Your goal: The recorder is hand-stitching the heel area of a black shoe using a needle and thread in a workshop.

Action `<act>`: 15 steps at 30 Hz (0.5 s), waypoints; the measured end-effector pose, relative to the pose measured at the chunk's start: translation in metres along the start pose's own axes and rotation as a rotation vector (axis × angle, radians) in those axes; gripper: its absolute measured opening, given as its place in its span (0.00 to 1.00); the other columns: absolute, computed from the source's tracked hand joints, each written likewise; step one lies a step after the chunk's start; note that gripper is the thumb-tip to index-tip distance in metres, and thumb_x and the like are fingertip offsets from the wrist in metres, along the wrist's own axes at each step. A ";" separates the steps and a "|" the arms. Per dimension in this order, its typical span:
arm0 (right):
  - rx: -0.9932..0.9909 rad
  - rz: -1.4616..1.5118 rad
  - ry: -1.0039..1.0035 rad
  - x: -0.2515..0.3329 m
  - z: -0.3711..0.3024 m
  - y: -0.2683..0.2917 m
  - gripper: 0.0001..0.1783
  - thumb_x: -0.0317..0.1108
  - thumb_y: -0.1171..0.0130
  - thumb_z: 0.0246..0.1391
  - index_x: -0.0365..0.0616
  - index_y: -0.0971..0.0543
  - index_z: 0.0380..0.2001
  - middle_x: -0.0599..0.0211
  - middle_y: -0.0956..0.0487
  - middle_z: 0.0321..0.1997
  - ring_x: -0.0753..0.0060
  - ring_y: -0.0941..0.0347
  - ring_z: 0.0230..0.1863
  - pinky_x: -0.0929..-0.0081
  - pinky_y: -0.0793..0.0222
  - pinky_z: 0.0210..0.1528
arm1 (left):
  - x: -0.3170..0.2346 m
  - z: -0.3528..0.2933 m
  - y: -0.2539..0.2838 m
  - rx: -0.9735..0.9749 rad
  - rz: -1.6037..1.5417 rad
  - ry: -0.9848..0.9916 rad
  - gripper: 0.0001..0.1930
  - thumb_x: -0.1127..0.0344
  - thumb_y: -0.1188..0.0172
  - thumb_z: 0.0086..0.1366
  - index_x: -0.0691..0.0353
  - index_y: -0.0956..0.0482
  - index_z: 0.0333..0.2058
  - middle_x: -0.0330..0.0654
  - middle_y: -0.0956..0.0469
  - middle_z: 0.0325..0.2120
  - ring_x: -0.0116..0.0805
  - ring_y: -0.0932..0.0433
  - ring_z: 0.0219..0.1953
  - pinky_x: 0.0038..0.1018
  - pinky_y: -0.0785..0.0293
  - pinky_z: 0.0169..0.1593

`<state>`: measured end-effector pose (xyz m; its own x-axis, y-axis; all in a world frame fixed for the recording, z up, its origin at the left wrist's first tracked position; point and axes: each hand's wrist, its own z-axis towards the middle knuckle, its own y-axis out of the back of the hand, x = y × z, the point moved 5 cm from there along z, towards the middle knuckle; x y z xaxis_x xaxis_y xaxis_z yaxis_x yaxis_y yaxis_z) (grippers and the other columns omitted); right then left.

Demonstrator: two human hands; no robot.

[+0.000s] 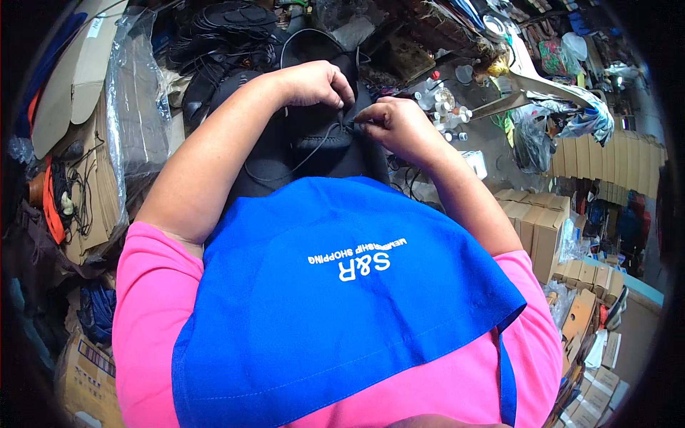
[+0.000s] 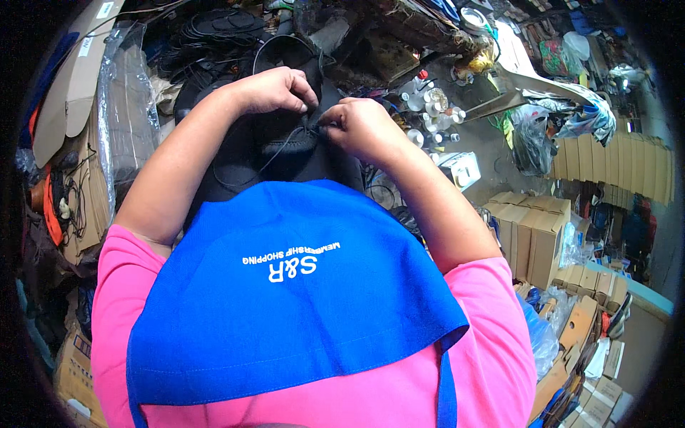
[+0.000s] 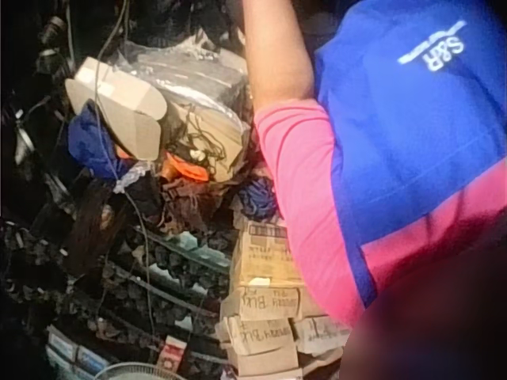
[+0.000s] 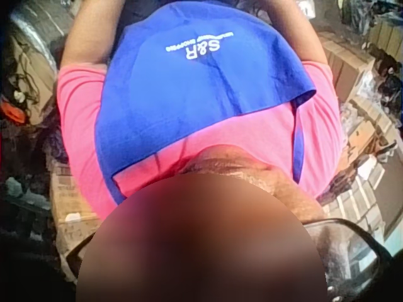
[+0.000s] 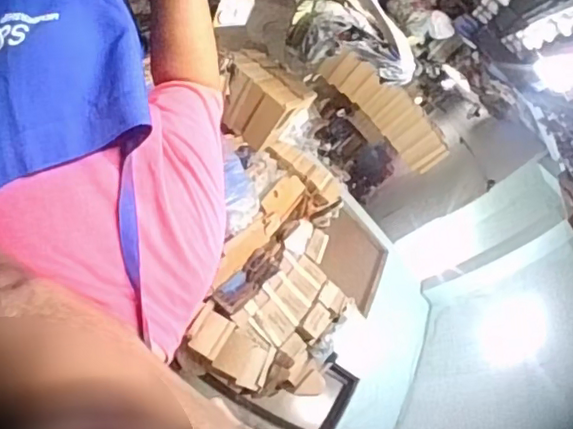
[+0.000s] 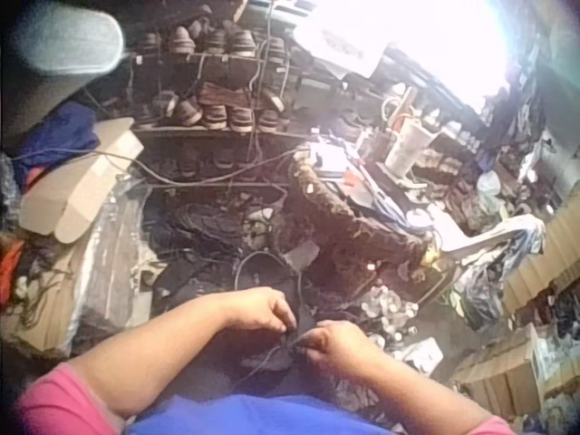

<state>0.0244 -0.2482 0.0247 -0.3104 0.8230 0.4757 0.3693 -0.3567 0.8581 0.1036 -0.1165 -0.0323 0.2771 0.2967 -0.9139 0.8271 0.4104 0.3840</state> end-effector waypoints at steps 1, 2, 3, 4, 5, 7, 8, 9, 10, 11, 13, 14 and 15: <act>-0.017 0.101 -0.037 -0.007 -0.001 -0.002 0.12 0.33 0.38 0.45 0.44 0.17 0.35 0.57 0.20 0.35 0.58 0.22 0.37 0.68 0.27 0.41 | 0.000 0.002 -0.001 0.014 0.007 0.007 0.15 0.74 0.39 0.50 0.63 0.17 0.39 0.41 0.17 0.34 0.29 0.21 0.38 0.25 0.28 0.47; -0.016 0.101 -0.038 -0.012 -0.002 -0.005 0.12 0.33 0.38 0.45 0.44 0.17 0.35 0.57 0.20 0.35 0.58 0.22 0.37 0.68 0.27 0.41 | 0.004 0.002 -0.001 0.040 -0.006 0.019 0.14 0.69 0.38 0.50 0.60 0.17 0.38 0.43 0.24 0.34 0.36 0.25 0.42 0.28 0.31 0.49; -0.028 0.207 -0.056 -0.018 -0.003 -0.007 0.10 0.30 0.38 0.47 0.43 0.18 0.36 0.61 0.21 0.32 0.66 0.24 0.35 0.73 0.28 0.39 | 0.002 0.001 -0.001 0.041 -0.007 0.019 0.14 0.69 0.38 0.50 0.60 0.17 0.38 0.43 0.24 0.34 0.36 0.25 0.42 0.28 0.31 0.49; -0.039 0.314 -0.073 -0.022 -0.004 -0.008 0.09 0.27 0.38 0.50 0.41 0.18 0.37 0.65 0.22 0.30 0.75 0.25 0.32 0.77 0.30 0.36 | 0.001 0.000 0.000 0.044 -0.022 0.035 0.14 0.69 0.38 0.51 0.60 0.17 0.38 0.43 0.24 0.35 0.36 0.25 0.42 0.28 0.31 0.50; -0.038 0.315 -0.074 -0.023 -0.005 -0.009 0.09 0.27 0.38 0.50 0.41 0.18 0.37 0.65 0.22 0.30 0.75 0.25 0.32 0.77 0.30 0.36 | 0.001 0.000 0.000 0.046 -0.038 0.051 0.14 0.69 0.38 0.51 0.60 0.17 0.39 0.43 0.24 0.35 0.36 0.26 0.43 0.28 0.32 0.50; -0.043 0.260 -0.036 -0.018 -0.003 -0.006 0.09 0.27 0.37 0.50 0.41 0.18 0.37 0.67 0.22 0.32 0.77 0.25 0.33 0.77 0.30 0.36 | 0.003 -0.001 0.000 0.041 -0.027 0.046 0.14 0.69 0.38 0.51 0.60 0.17 0.39 0.43 0.24 0.35 0.36 0.26 0.43 0.28 0.32 0.50; -0.042 0.261 -0.034 -0.020 -0.001 -0.009 0.09 0.27 0.37 0.50 0.41 0.18 0.37 0.67 0.22 0.32 0.77 0.25 0.33 0.77 0.30 0.36 | 0.003 -0.001 0.000 0.037 -0.015 0.039 0.14 0.69 0.38 0.51 0.59 0.17 0.39 0.43 0.24 0.35 0.36 0.26 0.43 0.27 0.32 0.50; -0.049 0.276 -0.030 -0.024 0.001 -0.013 0.10 0.30 0.36 0.48 0.44 0.18 0.36 0.64 0.22 0.32 0.70 0.24 0.34 0.74 0.29 0.37 | 0.003 -0.001 0.000 0.038 -0.014 0.039 0.14 0.69 0.38 0.51 0.59 0.17 0.39 0.43 0.24 0.35 0.36 0.26 0.43 0.27 0.32 0.50; -0.057 0.291 -0.026 -0.026 0.002 -0.015 0.11 0.33 0.35 0.46 0.46 0.17 0.36 0.60 0.21 0.33 0.63 0.22 0.35 0.72 0.27 0.39 | 0.001 -0.001 0.000 0.028 0.026 0.009 0.14 0.70 0.38 0.51 0.60 0.17 0.40 0.43 0.21 0.35 0.34 0.24 0.41 0.27 0.30 0.49; -0.058 0.291 -0.027 -0.027 0.001 -0.014 0.11 0.33 0.35 0.46 0.46 0.17 0.36 0.60 0.21 0.33 0.63 0.22 0.35 0.72 0.27 0.39 | -0.001 -0.001 0.001 0.018 0.067 -0.021 0.15 0.71 0.38 0.52 0.61 0.17 0.41 0.43 0.19 0.35 0.33 0.22 0.40 0.27 0.28 0.49; -0.058 0.235 0.004 -0.026 0.002 -0.012 0.11 0.33 0.36 0.46 0.48 0.17 0.36 0.60 0.22 0.32 0.62 0.23 0.34 0.70 0.28 0.38 | -0.001 -0.005 0.001 0.030 0.079 -0.030 0.15 0.69 0.36 0.52 0.59 0.17 0.41 0.42 0.23 0.34 0.33 0.25 0.41 0.27 0.30 0.49; -0.057 0.237 0.005 -0.025 0.000 -0.009 0.11 0.33 0.36 0.46 0.48 0.17 0.36 0.60 0.22 0.32 0.62 0.23 0.34 0.70 0.28 0.38 | -0.001 -0.007 0.001 0.044 0.091 -0.044 0.15 0.66 0.35 0.52 0.56 0.17 0.40 0.40 0.28 0.33 0.34 0.28 0.41 0.28 0.32 0.49; -0.057 0.161 0.021 -0.020 -0.002 -0.005 0.10 0.32 0.36 0.47 0.48 0.17 0.36 0.63 0.23 0.30 0.65 0.24 0.33 0.71 0.29 0.36 | 0.000 -0.009 0.001 0.043 0.089 -0.042 0.15 0.66 0.35 0.52 0.56 0.17 0.40 0.40 0.28 0.33 0.34 0.28 0.41 0.28 0.32 0.49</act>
<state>0.0267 -0.2640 0.0111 -0.2693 0.7438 0.6117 0.3658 -0.5086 0.7795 0.0995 -0.1084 -0.0305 0.3699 0.2939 -0.8814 0.8184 0.3459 0.4588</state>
